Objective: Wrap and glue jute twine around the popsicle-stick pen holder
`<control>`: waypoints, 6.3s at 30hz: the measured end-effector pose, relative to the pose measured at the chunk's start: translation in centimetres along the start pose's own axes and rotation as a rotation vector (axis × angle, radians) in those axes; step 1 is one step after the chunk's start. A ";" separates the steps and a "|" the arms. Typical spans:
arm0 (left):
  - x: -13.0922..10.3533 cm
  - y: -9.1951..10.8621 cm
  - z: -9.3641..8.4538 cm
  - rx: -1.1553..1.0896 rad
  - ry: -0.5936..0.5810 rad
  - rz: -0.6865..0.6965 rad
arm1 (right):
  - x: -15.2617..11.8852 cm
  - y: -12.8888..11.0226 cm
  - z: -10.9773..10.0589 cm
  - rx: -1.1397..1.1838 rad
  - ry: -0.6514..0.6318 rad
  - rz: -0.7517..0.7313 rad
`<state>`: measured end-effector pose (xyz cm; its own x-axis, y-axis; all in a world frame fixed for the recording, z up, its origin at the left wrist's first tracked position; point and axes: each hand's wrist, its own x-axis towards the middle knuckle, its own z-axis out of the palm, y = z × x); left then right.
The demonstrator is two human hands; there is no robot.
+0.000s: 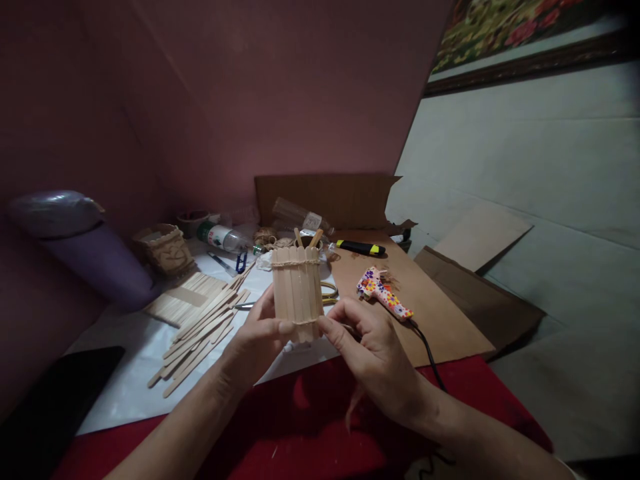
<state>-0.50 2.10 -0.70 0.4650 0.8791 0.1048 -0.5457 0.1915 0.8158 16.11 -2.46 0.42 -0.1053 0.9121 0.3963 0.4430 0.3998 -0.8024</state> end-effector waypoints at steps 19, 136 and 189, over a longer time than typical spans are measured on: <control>-0.3 0.3 -0.1 -0.141 -0.131 -0.036 | -0.5 -1.2 -0.3 -0.029 0.104 -0.071; -0.4 -0.6 -0.7 -0.246 -0.163 -0.076 | -2.0 0.0 2.3 0.186 0.176 -0.057; -0.1 -1.2 0.0 0.049 -0.003 0.025 | -1.3 0.1 1.6 -0.120 0.205 -0.349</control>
<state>0.14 1.79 -1.67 0.4541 0.8819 0.1270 -0.5222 0.1479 0.8399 14.86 -3.49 -0.93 -0.0931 0.6822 0.7252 0.5141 0.6568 -0.5517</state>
